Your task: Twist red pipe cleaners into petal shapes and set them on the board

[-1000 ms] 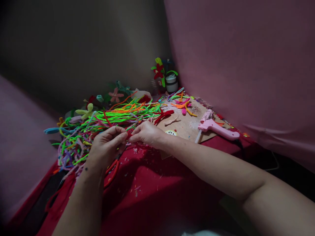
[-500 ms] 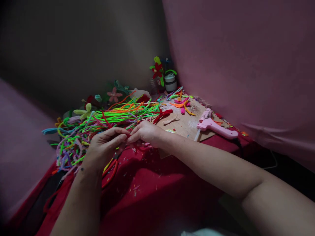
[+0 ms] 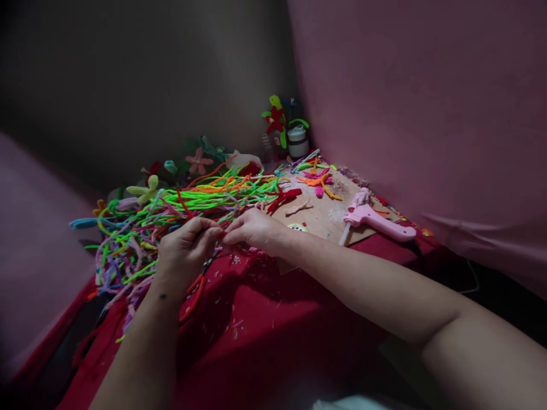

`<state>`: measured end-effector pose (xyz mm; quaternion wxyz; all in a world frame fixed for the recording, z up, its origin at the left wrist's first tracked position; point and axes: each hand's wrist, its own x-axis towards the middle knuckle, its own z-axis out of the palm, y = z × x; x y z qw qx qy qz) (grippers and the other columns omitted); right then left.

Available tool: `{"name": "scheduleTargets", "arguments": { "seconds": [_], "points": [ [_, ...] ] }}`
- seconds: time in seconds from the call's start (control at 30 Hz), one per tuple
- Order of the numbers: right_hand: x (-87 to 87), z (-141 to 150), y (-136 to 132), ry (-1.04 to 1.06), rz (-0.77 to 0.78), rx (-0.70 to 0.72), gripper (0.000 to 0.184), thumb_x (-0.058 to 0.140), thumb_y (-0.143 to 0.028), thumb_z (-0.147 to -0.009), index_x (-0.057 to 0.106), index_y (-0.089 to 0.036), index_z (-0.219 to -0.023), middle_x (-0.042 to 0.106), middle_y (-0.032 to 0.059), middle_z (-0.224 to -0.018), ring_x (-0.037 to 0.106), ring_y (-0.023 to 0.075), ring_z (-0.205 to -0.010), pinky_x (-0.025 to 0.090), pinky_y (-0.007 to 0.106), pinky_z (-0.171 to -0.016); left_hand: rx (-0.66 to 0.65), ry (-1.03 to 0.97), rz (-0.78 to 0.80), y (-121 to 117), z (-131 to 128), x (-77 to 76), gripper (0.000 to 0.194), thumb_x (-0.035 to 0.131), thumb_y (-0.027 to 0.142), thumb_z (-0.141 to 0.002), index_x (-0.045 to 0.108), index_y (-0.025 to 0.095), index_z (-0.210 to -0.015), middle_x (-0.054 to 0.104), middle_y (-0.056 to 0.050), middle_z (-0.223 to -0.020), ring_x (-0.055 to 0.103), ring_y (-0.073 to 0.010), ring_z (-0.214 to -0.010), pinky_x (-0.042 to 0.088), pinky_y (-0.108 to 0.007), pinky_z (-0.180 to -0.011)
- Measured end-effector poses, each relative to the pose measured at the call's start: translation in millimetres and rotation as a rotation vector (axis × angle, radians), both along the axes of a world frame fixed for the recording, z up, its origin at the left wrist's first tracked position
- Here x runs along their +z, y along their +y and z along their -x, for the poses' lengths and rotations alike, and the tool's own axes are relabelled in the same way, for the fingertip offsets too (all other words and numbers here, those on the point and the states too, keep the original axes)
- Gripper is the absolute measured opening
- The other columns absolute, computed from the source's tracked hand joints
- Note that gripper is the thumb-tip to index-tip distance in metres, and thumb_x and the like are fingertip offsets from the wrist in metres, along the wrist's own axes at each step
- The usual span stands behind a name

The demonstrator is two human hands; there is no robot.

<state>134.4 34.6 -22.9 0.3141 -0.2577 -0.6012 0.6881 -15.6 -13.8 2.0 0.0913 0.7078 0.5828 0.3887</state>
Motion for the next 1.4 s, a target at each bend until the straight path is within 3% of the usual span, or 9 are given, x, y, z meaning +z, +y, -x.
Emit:
{"name": "scheduleTargets", "arguments": {
  "seconds": [0.13, 0.3, 0.4, 0.6, 0.77, 1.03, 1.3, 1.4],
  "points": [
    [-0.2, 2, -1, 0.062, -0.020, -0.065, 0.003, 0.058, -0.011, -0.065, 0.061, -0.012, -0.064, 0.057, -0.0011, -0.050, 0.045, 0.0066, -0.041, 0.033, 0.021, -0.043, 0.008, -0.220, 0.150, 2, 3, -0.9, 0.013, 0.060, 0.030, -0.073, 0.061, 0.018, -0.070, 0.048, 0.005, -0.047, 0.038, -0.0073, -0.040, 0.029, -0.019, -0.041],
    [1.1, 3, -2, 0.101, 0.000, -0.132, 0.007, 0.059, -0.015, -0.067, 0.057, -0.012, -0.061, 0.058, 0.0005, -0.052, 0.049, 0.0085, -0.042, 0.040, 0.022, -0.044, -0.068, -0.560, 0.343, 3, 0, 1.5, 0.015, 0.065, 0.030, -0.069, 0.060, 0.017, -0.074, 0.049, 0.006, -0.045, 0.038, -0.0057, -0.037, 0.028, -0.017, -0.038],
    [1.9, 4, -4, 0.065, -0.014, -0.164, 0.009, 0.058, -0.018, -0.069, 0.058, -0.012, -0.061, 0.057, 0.0002, -0.051, 0.049, 0.0088, -0.043, 0.040, 0.023, -0.045, -0.086, -0.645, 0.357, 4, -3, -0.1, 0.015, 0.067, 0.028, -0.066, 0.059, 0.017, -0.072, 0.050, 0.006, -0.044, 0.039, -0.0053, -0.036, 0.027, -0.017, -0.036],
    [-0.8, 4, -5, -0.084, -0.347, -0.290, 0.024, 0.052, -0.020, -0.072, 0.055, -0.014, -0.050, 0.046, -0.0037, -0.045, 0.039, 0.0061, -0.047, 0.035, 0.023, -0.055, -0.023, -0.632, 0.286, 5, -5, -3.9, 0.015, 0.067, 0.028, -0.065, 0.058, 0.016, -0.067, 0.049, 0.006, -0.041, 0.039, -0.0057, -0.033, 0.024, -0.016, -0.033],
    [-1.2, 3, -5, -0.195, -0.425, -0.344, 0.024, 0.048, -0.016, -0.071, 0.056, -0.013, -0.049, 0.044, -0.0038, -0.044, 0.036, 0.0057, -0.046, 0.029, 0.022, -0.052, -0.012, -0.620, 0.347, 5, -6, -3.5, 0.017, 0.068, 0.028, -0.064, 0.061, 0.014, -0.070, 0.053, 0.004, -0.042, 0.040, -0.0053, -0.034, 0.025, -0.016, -0.035],
    [-1.0, 7, -13, -0.376, -0.675, -0.464, 0.021, 0.048, -0.013, -0.073, 0.069, -0.011, -0.072, 0.051, -0.0012, -0.050, 0.037, 0.0074, -0.049, 0.028, 0.023, -0.052, 0.010, -0.467, 0.365, 2, -9, 1.3, 0.016, 0.065, 0.026, -0.067, 0.057, 0.015, -0.061, 0.050, 0.004, -0.037, 0.037, -0.0054, -0.029, 0.023, -0.016, -0.031],
    [-1.3, 7, -8, -0.417, -0.763, -0.435, 0.013, 0.052, -0.009, -0.069, 0.063, -0.011, -0.062, 0.048, -0.0020, -0.049, 0.037, 0.0065, -0.048, 0.027, 0.023, -0.052, -0.080, -0.488, 0.358, 4, -5, -2.4, 0.017, 0.065, 0.028, -0.067, 0.057, 0.015, -0.060, 0.053, 0.002, -0.044, 0.043, -0.0073, -0.033, 0.030, -0.017, -0.032],
    [-2.8, 6, -7, -0.330, -0.617, -0.353, 0.015, 0.050, -0.011, -0.069, 0.060, -0.012, -0.059, 0.050, -0.0017, -0.048, 0.040, 0.0063, -0.048, 0.029, 0.022, -0.051, -0.106, -0.490, 0.370, 5, 0, -1.9, 0.018, 0.064, 0.029, -0.069, 0.057, 0.014, -0.061, 0.052, 0.002, -0.043, 0.043, -0.0073, -0.034, 0.031, -0.017, -0.033]
  ]
}}
